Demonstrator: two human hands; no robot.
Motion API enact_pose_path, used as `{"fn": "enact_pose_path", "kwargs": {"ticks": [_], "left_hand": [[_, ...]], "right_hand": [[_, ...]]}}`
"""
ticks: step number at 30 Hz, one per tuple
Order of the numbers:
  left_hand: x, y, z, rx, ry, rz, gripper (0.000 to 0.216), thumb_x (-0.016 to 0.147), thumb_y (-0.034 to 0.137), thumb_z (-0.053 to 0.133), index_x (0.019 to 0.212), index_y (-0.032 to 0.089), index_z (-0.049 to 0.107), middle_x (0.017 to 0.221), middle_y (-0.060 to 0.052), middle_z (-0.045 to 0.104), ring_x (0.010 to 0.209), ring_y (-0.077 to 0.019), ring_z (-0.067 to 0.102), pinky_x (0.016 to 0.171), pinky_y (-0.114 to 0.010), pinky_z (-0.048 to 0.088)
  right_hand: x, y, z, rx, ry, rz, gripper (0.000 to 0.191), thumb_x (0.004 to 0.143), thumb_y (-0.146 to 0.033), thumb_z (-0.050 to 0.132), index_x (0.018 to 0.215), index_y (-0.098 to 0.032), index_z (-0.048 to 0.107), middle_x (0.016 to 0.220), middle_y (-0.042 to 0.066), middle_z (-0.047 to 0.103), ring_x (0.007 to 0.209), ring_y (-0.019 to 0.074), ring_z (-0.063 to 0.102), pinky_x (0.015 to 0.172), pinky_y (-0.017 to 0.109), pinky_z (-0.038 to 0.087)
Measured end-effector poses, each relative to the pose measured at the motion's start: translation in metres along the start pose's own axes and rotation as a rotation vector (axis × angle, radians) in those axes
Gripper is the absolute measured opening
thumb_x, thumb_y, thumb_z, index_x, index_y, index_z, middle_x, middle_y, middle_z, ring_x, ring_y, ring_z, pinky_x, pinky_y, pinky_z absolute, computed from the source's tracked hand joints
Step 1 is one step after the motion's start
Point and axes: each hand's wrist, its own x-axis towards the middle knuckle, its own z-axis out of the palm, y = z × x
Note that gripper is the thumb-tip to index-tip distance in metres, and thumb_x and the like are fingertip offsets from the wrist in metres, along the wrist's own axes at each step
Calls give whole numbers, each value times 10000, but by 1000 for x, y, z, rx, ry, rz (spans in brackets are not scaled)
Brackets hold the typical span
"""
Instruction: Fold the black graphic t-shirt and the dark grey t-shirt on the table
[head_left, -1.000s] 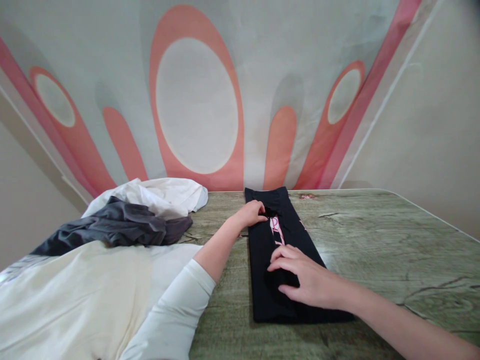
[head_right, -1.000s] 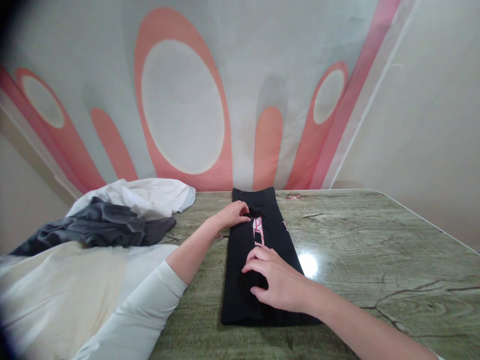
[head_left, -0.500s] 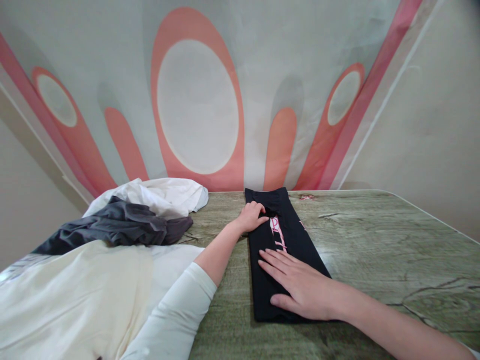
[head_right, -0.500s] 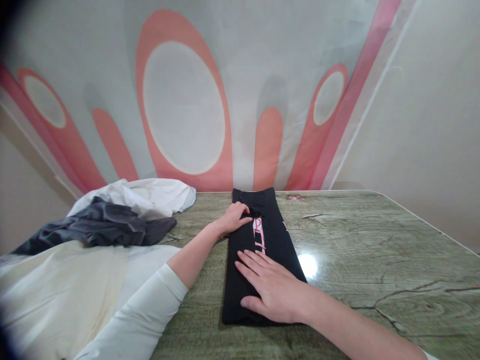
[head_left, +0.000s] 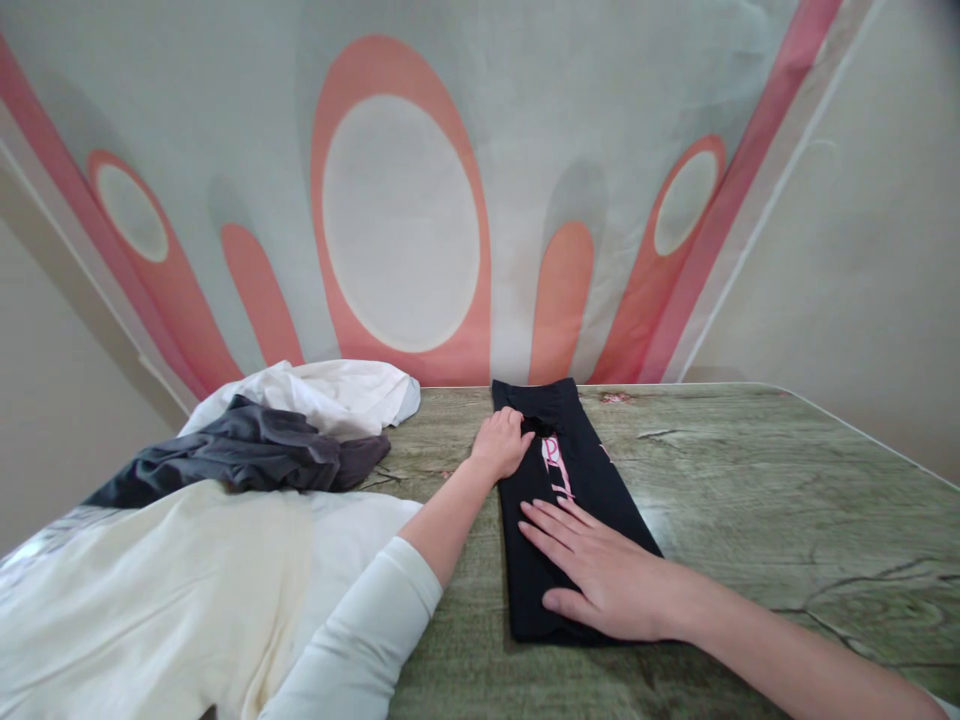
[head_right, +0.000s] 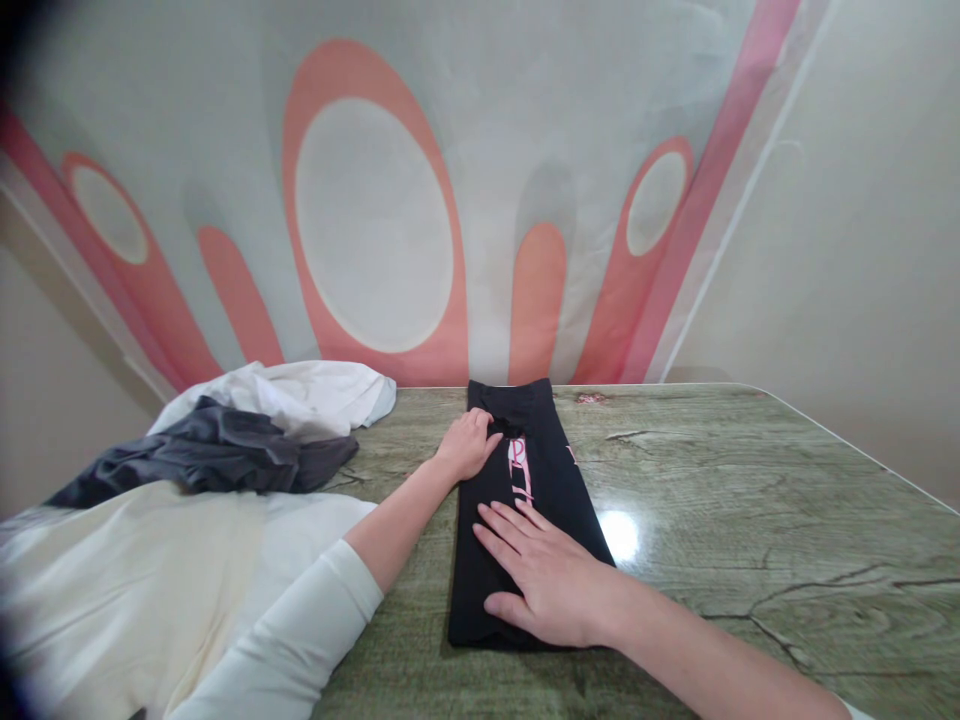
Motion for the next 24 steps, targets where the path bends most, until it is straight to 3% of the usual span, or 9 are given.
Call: {"fn": "enact_pose_path", "kwargs": {"ticks": [5,10,14,21,24], "left_hand": [[-3,2,0,1,-58,13,336,939,325,254,1105,137,479,1127,-125,501,1009,-191,527,839,-296,405],[-19,8,3,21,-79,20,455,927,378,262,1277,111,381,1354,-148,371,1262,-229,316,1015,-369,259],[-36,13,1,53,-95,7,510,920,434,216,1347,169,307,1425,-109,272,1310,-247,220,1046,-466,159],[-58,18,-12,52,-132,48,501,922,430,198,1364,207,281,1449,-79,215,1323,-235,184,1045,-458,162],[-61,19,-15,46,-162,44,494,922,432,212,1371,234,261,1454,-63,205,1329,-229,168,1043,-456,170]], "right_hand": [[0,0,0,0,-3,-1,679,860,-551,345,1406,-188,166,1471,89,83,1344,235,67,1094,434,19],[-1,1,1,15,4,-8,683,854,-554,354,1405,-195,171,1471,85,94,1344,237,72,1093,437,14],[0,4,3,11,2,-12,686,854,-556,348,1406,-190,170,1472,87,91,1344,234,67,1090,444,-3],[0,5,7,1,6,-12,706,845,-560,359,1403,-161,193,1468,106,130,1343,244,73,1085,468,18],[-1,2,1,29,70,-37,665,825,-529,435,1367,-165,307,1441,118,238,1326,257,164,1083,473,73]]}}
